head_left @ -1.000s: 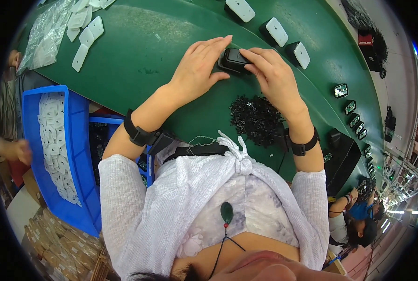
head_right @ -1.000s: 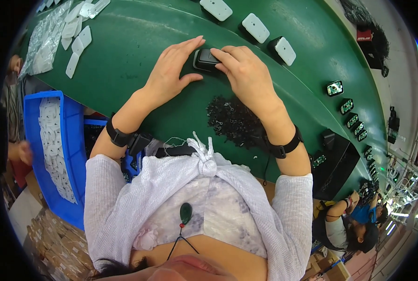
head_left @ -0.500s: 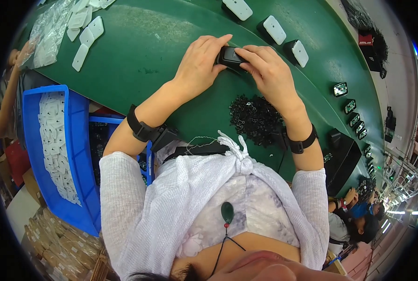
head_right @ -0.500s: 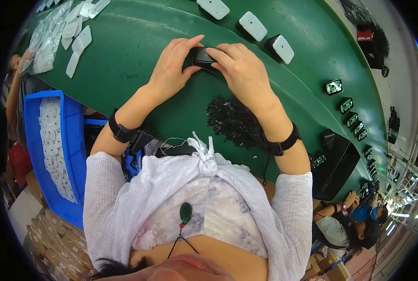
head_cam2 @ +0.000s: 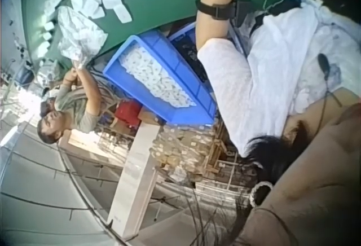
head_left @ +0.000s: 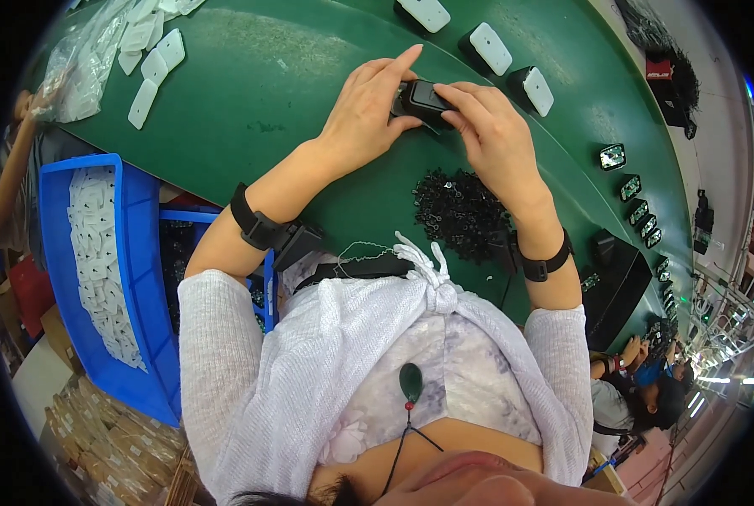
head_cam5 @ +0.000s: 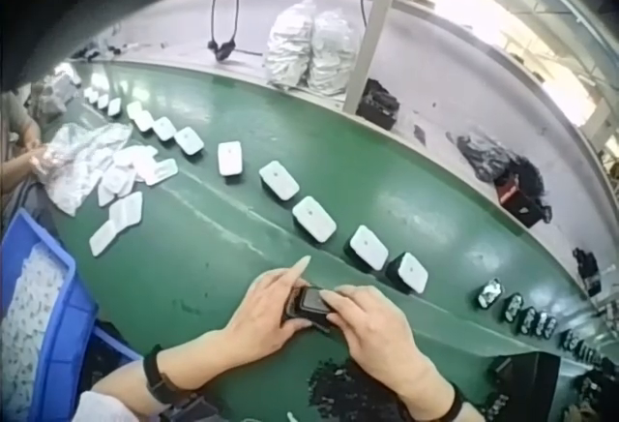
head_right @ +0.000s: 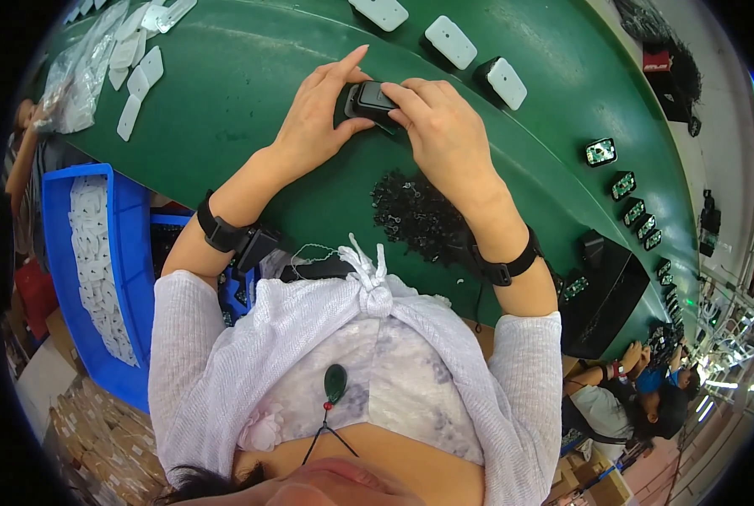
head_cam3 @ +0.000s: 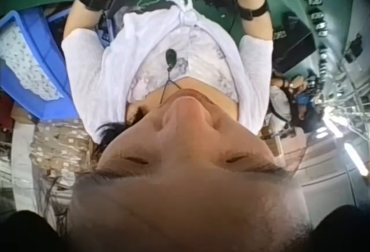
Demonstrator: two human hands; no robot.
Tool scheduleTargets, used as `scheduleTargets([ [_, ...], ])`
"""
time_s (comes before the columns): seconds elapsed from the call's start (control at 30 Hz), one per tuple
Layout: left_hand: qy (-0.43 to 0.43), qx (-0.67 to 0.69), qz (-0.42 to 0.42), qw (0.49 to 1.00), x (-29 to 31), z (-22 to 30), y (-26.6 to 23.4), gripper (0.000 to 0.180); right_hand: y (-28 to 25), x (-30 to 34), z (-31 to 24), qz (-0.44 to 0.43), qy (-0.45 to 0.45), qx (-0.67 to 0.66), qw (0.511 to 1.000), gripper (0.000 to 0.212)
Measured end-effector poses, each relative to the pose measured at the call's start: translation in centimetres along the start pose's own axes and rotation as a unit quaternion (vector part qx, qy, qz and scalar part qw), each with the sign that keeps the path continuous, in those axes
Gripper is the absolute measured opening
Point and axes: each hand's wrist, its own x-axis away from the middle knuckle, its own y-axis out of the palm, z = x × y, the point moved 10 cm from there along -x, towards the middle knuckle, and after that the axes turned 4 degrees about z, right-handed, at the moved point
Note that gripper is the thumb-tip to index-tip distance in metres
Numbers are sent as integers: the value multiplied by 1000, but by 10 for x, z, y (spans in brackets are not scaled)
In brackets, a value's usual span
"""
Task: The person assembles electronic devices by inserting a small black component into a white plastic cover and pressing it onto a black housing. They then place the completed unit on the green workbench and repeat the process.
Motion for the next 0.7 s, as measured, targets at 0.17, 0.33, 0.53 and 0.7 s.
scheduleTargets([
  [0.17,3,11,1,1000,-1,5,0,91,1,-1,-6,-12,-19,-18,1000,31],
  [0.33,-1,-3,19,1000,0,4,0,87,-5,-1,-5,8,-13,-17,1000,32],
  [0.53,-3,-11,38,999,1,2,-7,87,0,-6,-2,5,-32,0,999,33],
  [0.7,6,-26,41,999,3,3,-12,89,2,-14,-2,-9,-54,0,998,34],
])
